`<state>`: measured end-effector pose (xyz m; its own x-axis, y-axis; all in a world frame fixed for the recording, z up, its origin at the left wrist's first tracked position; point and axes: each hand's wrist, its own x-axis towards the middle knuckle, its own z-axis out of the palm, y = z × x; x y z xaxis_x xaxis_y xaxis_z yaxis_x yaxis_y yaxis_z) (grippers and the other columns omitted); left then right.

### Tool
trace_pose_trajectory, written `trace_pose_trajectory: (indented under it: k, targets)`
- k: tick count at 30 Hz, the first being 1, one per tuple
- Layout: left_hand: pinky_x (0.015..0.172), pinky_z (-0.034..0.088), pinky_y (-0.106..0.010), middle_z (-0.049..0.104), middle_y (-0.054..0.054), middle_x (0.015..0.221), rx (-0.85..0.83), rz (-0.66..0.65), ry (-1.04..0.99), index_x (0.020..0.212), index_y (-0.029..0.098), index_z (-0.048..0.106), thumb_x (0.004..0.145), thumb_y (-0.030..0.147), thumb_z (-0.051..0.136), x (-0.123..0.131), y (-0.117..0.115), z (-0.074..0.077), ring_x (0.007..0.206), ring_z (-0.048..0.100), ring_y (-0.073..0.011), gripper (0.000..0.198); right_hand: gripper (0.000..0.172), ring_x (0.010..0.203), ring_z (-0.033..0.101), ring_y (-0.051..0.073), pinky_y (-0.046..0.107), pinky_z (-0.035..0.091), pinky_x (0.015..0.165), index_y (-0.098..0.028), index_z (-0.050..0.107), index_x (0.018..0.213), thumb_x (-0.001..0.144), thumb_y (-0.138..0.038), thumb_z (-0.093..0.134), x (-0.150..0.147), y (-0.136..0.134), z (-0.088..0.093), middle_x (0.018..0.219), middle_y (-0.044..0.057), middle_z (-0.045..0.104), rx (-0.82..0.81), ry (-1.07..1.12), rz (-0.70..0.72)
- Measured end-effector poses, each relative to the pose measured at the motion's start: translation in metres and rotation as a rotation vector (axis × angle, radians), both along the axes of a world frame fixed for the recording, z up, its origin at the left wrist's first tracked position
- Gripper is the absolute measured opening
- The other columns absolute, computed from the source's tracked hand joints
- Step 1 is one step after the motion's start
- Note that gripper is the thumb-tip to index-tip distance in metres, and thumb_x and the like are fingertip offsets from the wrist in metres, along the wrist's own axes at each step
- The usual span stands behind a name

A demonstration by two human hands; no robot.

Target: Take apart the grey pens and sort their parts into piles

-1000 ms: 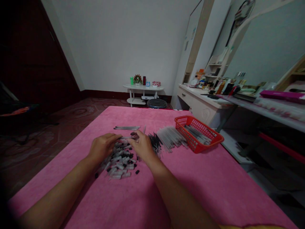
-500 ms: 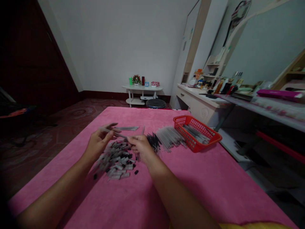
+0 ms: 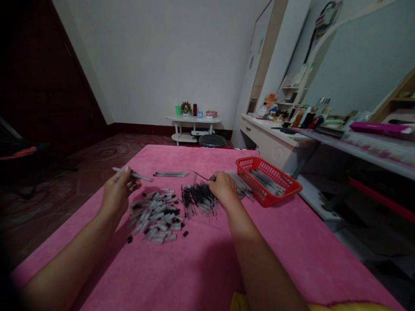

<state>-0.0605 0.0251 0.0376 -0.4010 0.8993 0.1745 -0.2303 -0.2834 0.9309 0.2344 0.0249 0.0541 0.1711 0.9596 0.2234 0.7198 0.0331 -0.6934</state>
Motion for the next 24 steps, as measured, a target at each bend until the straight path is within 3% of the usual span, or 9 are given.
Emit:
trace_pose_trajectory:
  k: [5, 8, 12, 14, 20, 24]
  targets:
    - [0.053, 0.048, -0.021, 0.058, 0.002, 0.06, -0.029, -0.09, 0.132, 0.073, 0.013, 0.061, 0.071, 0.048, 0.067, 0.014, -0.005, -0.004, 0.051, 0.055, -0.009, 0.036, 0.01, 0.073, 0.06, 0.024, 0.033, 0.038, 0.064, -0.019, 0.061, 0.056, 0.063, -0.013, 0.065, 0.011, -0.003, -0.003, 0.066, 0.009, 0.063, -0.106, -0.301, -0.124]
    - [0.047, 0.042, -0.019, 0.058, 0.001, 0.056, -0.065, -0.128, 0.218, 0.073, 0.013, 0.063, 0.071, 0.05, 0.067, 0.017, -0.007, -0.004, 0.048, 0.054, -0.0094, 0.037, 0.01, 0.071, 0.06, 0.024, 0.033, 0.038, 0.062, -0.018, 0.061, 0.056, 0.061, -0.015, 0.07, 0.007, -0.005, -0.001, 0.065, 0.01, 0.063, -0.167, -0.381, -0.111]
    - [0.046, 0.043, -0.02, 0.057, 0.002, 0.05, -0.166, -0.226, 0.268, 0.068, 0.012, 0.062, 0.065, 0.051, 0.071, 0.019, -0.007, -0.003, 0.044, 0.053, -0.0094, 0.039, 0.013, 0.074, 0.061, 0.024, 0.031, 0.038, 0.062, -0.017, 0.069, 0.07, 0.065, -0.029, 0.072, -0.006, -0.007, 0.003, 0.075, 0.012, 0.067, -0.162, -0.409, -0.041]
    - [0.047, 0.044, -0.02, 0.058, 0.002, 0.049, -0.205, -0.268, 0.276, 0.066, 0.013, 0.061, 0.063, 0.051, 0.072, 0.022, -0.009, -0.001, 0.044, 0.053, -0.0096, 0.04, 0.017, 0.072, 0.061, 0.022, 0.029, 0.037, 0.06, -0.017, 0.07, 0.074, 0.071, -0.034, 0.068, -0.016, -0.009, 0.003, 0.078, 0.011, 0.068, -0.127, -0.357, 0.053]
    - [0.05, 0.047, -0.021, 0.065, -0.002, 0.056, -0.195, -0.389, 0.257, 0.069, 0.014, 0.061, 0.066, 0.052, 0.071, 0.032, -0.017, -0.001, 0.047, 0.057, -0.0115, 0.04, 0.02, 0.062, 0.057, 0.013, 0.022, 0.035, 0.054, -0.013, 0.071, 0.08, 0.078, -0.031, 0.061, -0.058, -0.021, -0.005, 0.068, 0.003, 0.066, -0.079, 0.09, 0.562]
    - [0.054, 0.049, -0.023, 0.068, -0.004, 0.062, -0.177, -0.475, 0.225, 0.077, 0.014, 0.063, 0.068, 0.05, 0.071, 0.04, -0.019, -0.009, 0.053, 0.062, -0.0137, 0.038, 0.01, 0.06, 0.054, 0.011, 0.021, 0.034, 0.054, -0.013, 0.071, 0.076, 0.073, -0.021, 0.065, -0.075, -0.03, -0.009, 0.064, 0.001, 0.065, -0.03, 0.077, 0.584]
